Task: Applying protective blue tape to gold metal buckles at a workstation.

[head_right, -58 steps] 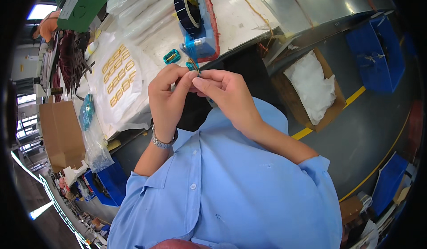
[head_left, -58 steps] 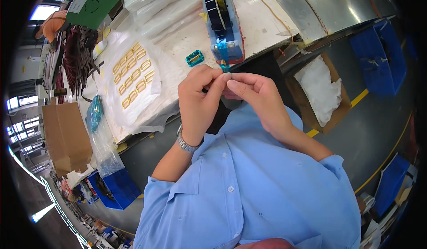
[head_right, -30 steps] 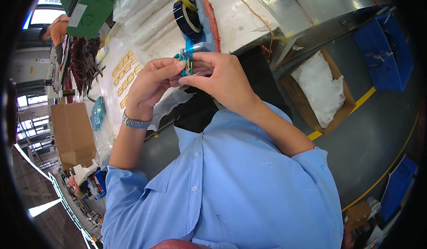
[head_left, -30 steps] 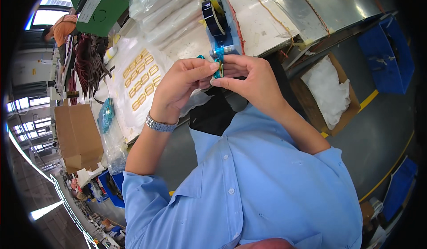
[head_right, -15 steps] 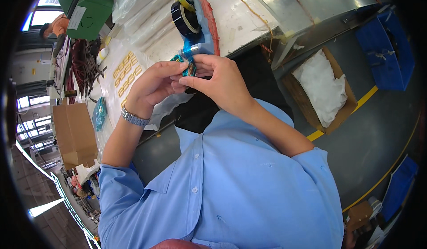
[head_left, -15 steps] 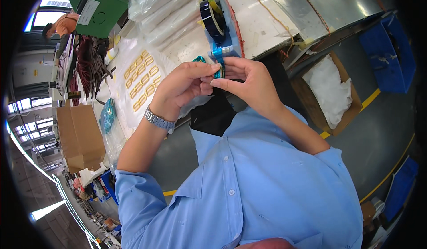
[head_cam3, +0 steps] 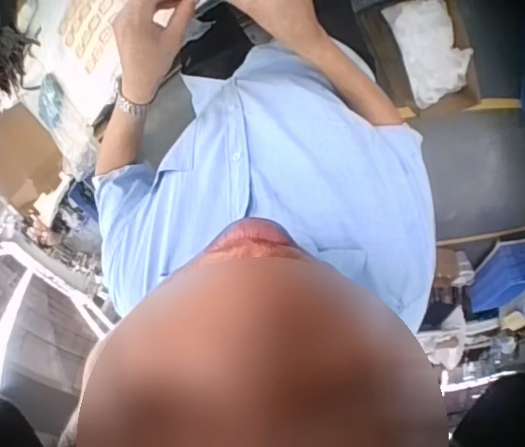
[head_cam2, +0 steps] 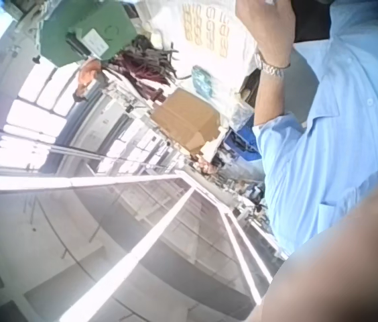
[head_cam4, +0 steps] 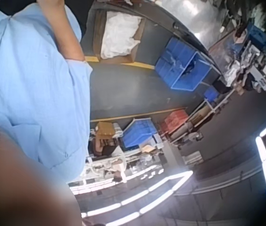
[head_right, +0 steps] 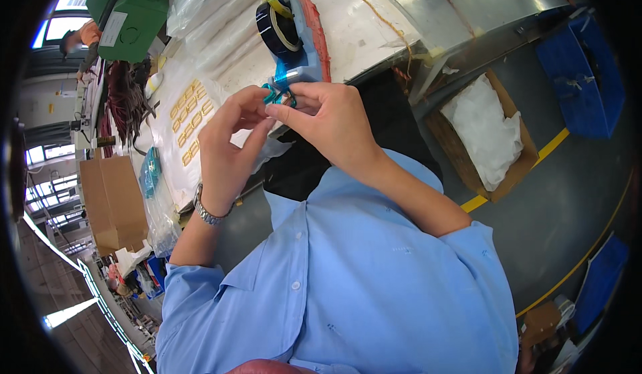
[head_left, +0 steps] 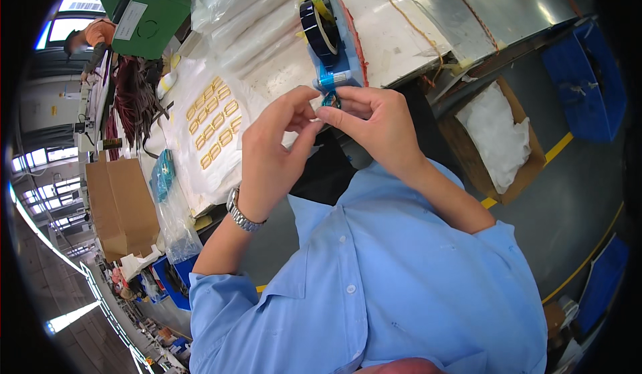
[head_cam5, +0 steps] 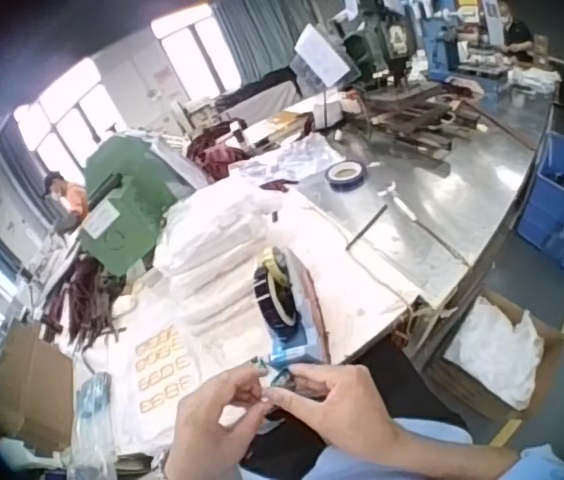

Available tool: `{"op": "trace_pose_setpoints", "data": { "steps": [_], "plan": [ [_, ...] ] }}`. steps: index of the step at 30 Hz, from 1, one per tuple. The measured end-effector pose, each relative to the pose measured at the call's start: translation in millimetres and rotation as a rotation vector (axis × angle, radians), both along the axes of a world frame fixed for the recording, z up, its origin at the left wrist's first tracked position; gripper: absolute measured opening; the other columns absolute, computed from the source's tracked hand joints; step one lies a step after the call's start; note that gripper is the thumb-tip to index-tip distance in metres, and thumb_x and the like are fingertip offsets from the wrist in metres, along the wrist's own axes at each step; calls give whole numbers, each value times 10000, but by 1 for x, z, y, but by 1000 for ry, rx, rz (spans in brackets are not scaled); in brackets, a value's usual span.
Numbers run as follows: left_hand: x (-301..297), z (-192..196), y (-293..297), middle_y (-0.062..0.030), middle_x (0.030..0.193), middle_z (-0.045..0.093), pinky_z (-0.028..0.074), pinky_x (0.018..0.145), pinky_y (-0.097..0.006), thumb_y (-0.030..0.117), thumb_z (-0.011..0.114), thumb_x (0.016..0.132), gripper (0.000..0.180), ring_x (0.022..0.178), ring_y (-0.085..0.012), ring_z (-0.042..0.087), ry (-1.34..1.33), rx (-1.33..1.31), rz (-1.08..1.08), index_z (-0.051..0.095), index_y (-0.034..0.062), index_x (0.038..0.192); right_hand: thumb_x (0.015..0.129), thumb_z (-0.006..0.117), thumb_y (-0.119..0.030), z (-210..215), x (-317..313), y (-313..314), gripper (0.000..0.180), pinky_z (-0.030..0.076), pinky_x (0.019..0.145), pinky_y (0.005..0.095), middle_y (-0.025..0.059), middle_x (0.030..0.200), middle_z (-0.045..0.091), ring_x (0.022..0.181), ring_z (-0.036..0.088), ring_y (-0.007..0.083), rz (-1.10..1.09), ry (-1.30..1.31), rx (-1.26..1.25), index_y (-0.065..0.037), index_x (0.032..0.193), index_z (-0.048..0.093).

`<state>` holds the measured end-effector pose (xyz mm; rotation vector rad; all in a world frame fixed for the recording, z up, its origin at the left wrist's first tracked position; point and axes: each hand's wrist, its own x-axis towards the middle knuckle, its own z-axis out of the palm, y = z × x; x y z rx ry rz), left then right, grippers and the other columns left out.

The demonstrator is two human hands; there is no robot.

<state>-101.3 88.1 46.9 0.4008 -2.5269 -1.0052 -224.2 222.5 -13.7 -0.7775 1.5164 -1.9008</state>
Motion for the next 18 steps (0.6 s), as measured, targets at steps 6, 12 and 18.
{"op": "trace_pose_setpoints", "data": {
  "steps": [6, 12, 18],
  "plan": [
    [-9, -26, 10, -132, 955, 735, 591, 710, -373, 19, 822, 843, 390, 809, -292, 734, 134, -320, -78, 700, 49, 1212, 970, 809, -140, 2, 1, 4, 263, 561, 712, 223, 74, 895, 814, 853, 728, 54, 19, -105, -37, 72, 1124, 779],
    [9, -65, 22, -155, 933, 759, 601, 714, -378, 23, 793, 872, 335, 818, -308, 763, -3, -52, -82, 726, 35, 1200, 1004, 772, -174, -49, 19, 24, 278, 553, 744, 225, 83, 896, 809, 842, 708, 52, 24, -135, 225, 69, 1137, 779],
    [36, -61, 26, -106, 985, 805, 631, 792, -263, -24, 763, 951, 322, 875, -154, 803, 10, 482, 5, 718, -21, 1270, 1063, 676, -141, -27, 12, 45, 289, 575, 796, 267, 109, 1014, 808, 896, 741, 112, 138, 97, 197, 64, 1259, 729]
  ]
}}
